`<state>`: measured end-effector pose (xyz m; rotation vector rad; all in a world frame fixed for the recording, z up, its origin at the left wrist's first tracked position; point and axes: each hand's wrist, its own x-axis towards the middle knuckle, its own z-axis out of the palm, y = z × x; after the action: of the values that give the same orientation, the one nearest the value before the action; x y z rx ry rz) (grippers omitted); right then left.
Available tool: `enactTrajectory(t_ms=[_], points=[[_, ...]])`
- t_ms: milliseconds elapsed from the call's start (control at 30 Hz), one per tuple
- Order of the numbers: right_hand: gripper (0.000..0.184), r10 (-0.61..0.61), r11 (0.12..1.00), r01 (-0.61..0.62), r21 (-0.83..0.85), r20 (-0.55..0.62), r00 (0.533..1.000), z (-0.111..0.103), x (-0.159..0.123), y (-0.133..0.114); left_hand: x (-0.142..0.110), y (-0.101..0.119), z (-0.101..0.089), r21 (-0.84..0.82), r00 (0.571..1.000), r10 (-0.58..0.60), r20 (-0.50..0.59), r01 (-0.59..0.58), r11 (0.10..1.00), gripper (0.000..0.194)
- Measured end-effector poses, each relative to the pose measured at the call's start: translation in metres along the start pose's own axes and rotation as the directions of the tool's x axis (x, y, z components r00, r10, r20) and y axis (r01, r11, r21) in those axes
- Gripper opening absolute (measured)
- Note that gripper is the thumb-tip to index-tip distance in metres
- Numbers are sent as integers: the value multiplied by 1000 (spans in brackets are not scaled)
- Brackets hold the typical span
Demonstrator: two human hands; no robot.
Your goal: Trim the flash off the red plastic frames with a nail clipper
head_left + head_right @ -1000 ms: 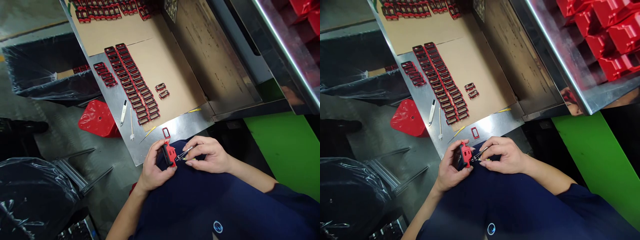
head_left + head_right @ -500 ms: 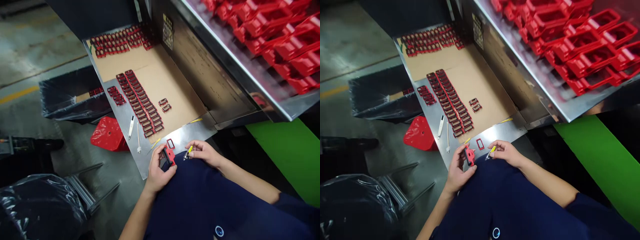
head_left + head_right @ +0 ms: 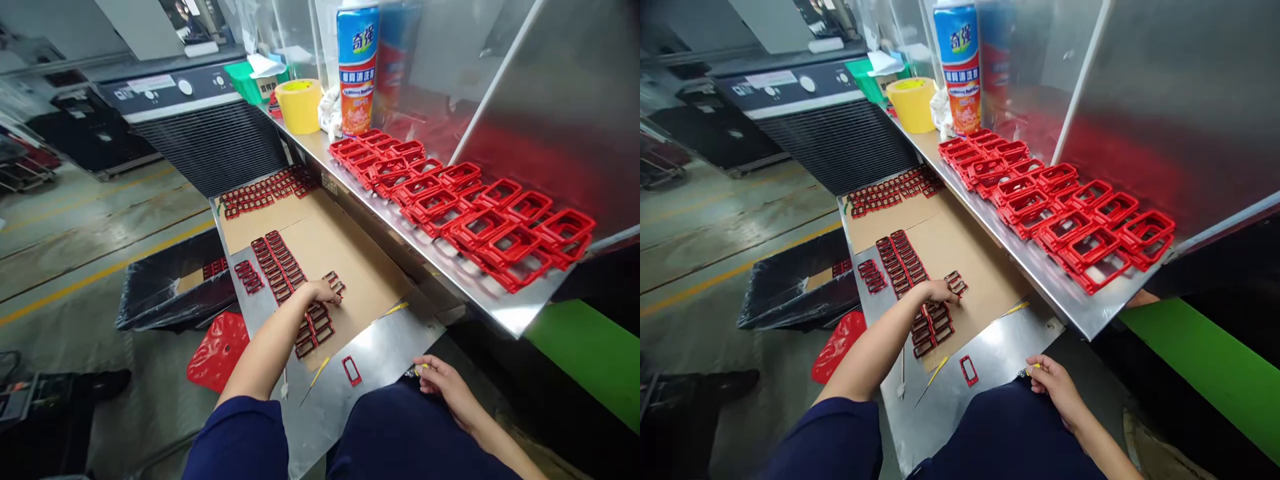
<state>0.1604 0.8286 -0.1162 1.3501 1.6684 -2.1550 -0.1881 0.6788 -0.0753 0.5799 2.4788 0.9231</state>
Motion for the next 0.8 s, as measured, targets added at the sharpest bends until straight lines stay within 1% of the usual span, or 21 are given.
enactTrajectory(t_ms=[67, 167, 200, 233, 267, 300, 333, 367, 433, 467, 533, 600, 633, 700, 800], points=[[56, 9, 999, -8, 33, -29, 1000, -2, 2, 0, 26, 14, -21, 54, 995, -70, -76, 74, 996, 34], [56, 15, 998, -12, 54, -50, 999, -1, 4, -4, 61, 29, -54, 145, 957, -197, -214, 230, 962, 43], [57, 9, 998, -7, 55, -50, 999, 0, 5, -6, 66, 32, -59, 169, 943, -224, -247, 269, 948, 50], [58, 3, 999, -1, 53, -45, 999, 1, 6, -8, 68, 34, -60, 189, 935, -239, -262, 293, 937, 57], [59, -2, 999, 4, 51, -38, 999, 3, 8, -9, 63, 33, -56, 208, 936, -240, -258, 296, 932, 62], [60, -5, 999, 7, 49, -34, 999, 4, 9, -11, 52, 31, -46, 226, 945, -228, -234, 281, 933, 64], [61, -8, 999, 9, 48, -28, 1000, 5, 11, -12, 34, 28, -32, 242, 959, -205, -194, 249, 938, 63], [62, -10, 999, 11, 48, -23, 1000, 6, 13, -14, 12, 23, -14, 255, 975, -171, -143, 203, 945, 58], [63, -16, 999, 17, 42, -10, 1000, 8, 18, -16, -44, 8, 26, 269, 994, -104, -22, 106, 957, 46], [63, -19, 999, 19, 34, -1, 1000, 9, 20, -16, -73, 0, 47, 276, 996, -85, 37, 72, 958, 43], [62, -18, 1000, 17, 7, 27, 999, 12, 25, -18, -127, -17, 84, 294, 990, -86, 115, 49, 955, 42], [61, -5, 1000, 7, -24, 58, 998, 15, 29, -19, -165, -31, 113, 311, 982, -124, 141, 75, 948, 53], [60, 0, 999, 3, -38, 74, 997, 16, 30, -20, -178, -37, 124, 313, 979, -143, 145, 91, 946, 60], [60, 3, 998, 4, -64, 108, 994, 19, 33, -23, -191, -44, 141, 299, 976, -167, 143, 118, 947, 69], [61, 0, 994, 17, -105, 160, 987, 21, 37, -29, -192, -49, 155, 240, 978, -176, 109, 146, 960, 63]])
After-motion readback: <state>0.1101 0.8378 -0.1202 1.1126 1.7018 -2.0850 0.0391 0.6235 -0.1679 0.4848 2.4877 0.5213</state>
